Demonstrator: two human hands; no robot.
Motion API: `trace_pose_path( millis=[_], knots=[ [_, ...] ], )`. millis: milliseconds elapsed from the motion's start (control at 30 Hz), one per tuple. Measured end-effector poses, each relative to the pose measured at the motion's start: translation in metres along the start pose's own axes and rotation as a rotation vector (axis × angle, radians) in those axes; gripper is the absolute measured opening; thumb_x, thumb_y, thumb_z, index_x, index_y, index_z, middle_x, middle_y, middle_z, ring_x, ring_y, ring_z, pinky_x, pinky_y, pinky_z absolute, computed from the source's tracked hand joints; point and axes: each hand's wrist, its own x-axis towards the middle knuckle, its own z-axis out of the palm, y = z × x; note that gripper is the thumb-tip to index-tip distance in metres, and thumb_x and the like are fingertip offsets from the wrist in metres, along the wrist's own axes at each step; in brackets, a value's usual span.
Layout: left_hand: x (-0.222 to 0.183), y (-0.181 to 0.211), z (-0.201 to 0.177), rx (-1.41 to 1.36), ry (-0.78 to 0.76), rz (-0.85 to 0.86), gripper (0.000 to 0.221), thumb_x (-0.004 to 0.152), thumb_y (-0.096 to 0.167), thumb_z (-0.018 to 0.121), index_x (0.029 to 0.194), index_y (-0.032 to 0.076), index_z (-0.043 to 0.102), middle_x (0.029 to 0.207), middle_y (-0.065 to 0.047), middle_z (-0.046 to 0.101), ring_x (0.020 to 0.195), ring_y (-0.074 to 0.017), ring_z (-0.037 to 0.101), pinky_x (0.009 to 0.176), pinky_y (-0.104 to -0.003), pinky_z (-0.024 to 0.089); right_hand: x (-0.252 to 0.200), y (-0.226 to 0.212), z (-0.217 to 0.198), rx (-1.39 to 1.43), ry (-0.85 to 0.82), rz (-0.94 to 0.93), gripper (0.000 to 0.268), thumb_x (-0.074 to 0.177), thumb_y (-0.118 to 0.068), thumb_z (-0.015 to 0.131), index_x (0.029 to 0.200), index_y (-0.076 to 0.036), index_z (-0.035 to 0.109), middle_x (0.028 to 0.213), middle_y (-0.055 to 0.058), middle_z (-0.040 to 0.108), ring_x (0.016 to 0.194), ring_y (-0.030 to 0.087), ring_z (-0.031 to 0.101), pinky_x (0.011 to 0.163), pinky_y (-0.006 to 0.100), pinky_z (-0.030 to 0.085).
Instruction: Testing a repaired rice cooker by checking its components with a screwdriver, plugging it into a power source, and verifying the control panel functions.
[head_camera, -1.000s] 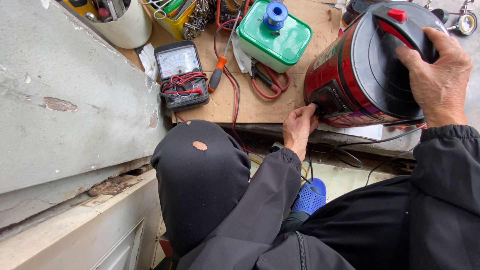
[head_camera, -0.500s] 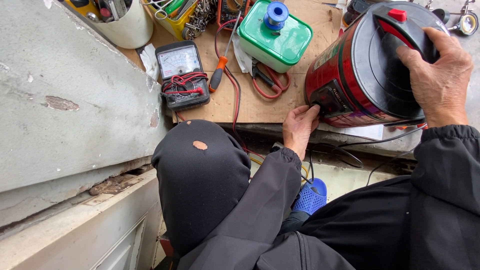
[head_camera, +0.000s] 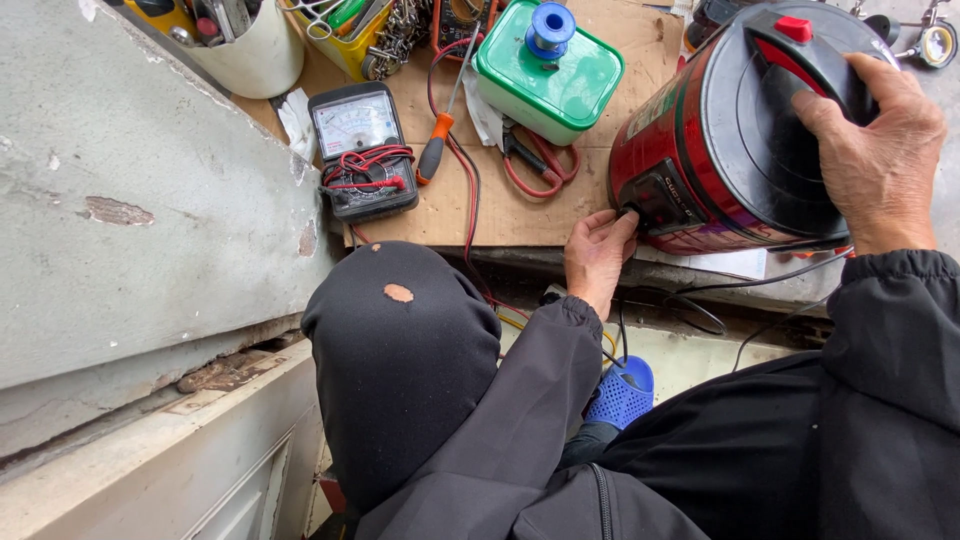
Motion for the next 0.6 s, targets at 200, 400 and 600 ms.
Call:
trace_pose_path(
  millis=[200,400,600],
  knots=[
    [-0.018,0.019,0.006,0.003,0.000,-0.050,0.063,0.083,0.035,0.086,0.136,0.006,0.067,0.125,-0.014,0.079,0.110,-0.0202,0.076,0.103,-0.034,0.065,0.001,-0.003,-0.002,0.009,-0.001,0.003,0.045,0.121,-0.014,0.091,0.152,0.016,0.080,0.136,0.029,0.074,0.119,0.039,0.068,0.100,0.046,0.052],
    [-0.022,0.026,0.013,-0.017,-0.014,-0.112,0.051,0.094,0.034,0.079,0.137,0.009,0.071,0.124,-0.010,0.076,0.110,-0.0217,0.075,0.108,-0.035,0.063,0.010,-0.009,-0.012,0.058,-0.021,0.040,0.044,0.121,-0.009,0.090,0.157,0.012,0.078,0.140,0.024,0.076,0.123,0.036,0.068,0.104,0.044,0.051],
    [-0.043,0.053,0.051,-0.064,-0.070,-0.129,0.068,0.087,0.026,0.084,0.146,0.003,0.062,0.119,-0.016,0.078,0.103,-0.0225,0.078,0.102,-0.035,0.065,0.043,0.019,-0.017,0.060,0.001,0.100,0.043,0.124,-0.010,0.080,0.160,0.012,0.073,0.141,0.031,0.071,0.126,0.044,0.066,0.106,0.051,0.049]
  ],
)
